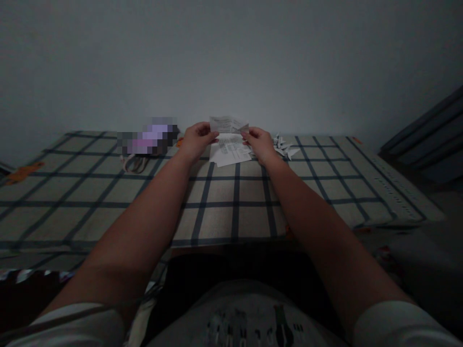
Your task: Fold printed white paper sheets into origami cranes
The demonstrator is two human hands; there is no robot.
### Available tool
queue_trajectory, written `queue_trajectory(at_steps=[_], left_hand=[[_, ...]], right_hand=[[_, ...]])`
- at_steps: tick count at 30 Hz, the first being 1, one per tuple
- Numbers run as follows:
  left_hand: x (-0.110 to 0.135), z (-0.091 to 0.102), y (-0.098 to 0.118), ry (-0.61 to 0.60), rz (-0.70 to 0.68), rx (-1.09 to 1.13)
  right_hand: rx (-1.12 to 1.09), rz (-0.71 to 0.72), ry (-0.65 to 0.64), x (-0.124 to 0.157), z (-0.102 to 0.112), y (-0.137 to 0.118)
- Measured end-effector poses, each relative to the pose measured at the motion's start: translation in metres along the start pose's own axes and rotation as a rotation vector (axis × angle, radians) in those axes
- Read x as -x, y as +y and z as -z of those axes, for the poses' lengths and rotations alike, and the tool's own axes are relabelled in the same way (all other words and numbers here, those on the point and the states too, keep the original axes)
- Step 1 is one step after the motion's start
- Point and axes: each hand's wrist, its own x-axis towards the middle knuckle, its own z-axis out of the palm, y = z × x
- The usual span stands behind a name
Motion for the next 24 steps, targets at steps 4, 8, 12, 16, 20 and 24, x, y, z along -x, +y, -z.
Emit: queue_trajectory(at_steps=[4, 8, 12, 16, 20, 24], left_hand=[[-0.006, 0.002, -0.006, 0.095, -0.025, 0.035], [-0.011, 0.004, -0.012, 0.119, 0.015, 0.102], [-0.007, 0.003, -0.008, 0.054, 0.067, 0.163], [-0.001, 0.001, -0.003, 0.000, 0.100, 0.153], [0.005, -0.002, 0.002, -0.030, 0.117, 0.189], [0.011, -0.008, 0.011, -0.106, 0.193, 0.277]], right_hand=[[0.016, 0.036, 0.021, -0.001, 0.000, 0.003], [-0.066, -0.023, 0.037, -0.006, 0.000, 0.009], [-0.142, -0.028, 0.045, -0.008, 0.000, 0.009], [-0.150, -0.018, 0.032, -0.006, 0.000, 0.006], [-0.192, -0.089, -0.037, -0.002, -0.001, 0.005], [-0.324, -0.174, -0.133, 0.002, -0.002, 0.002]])
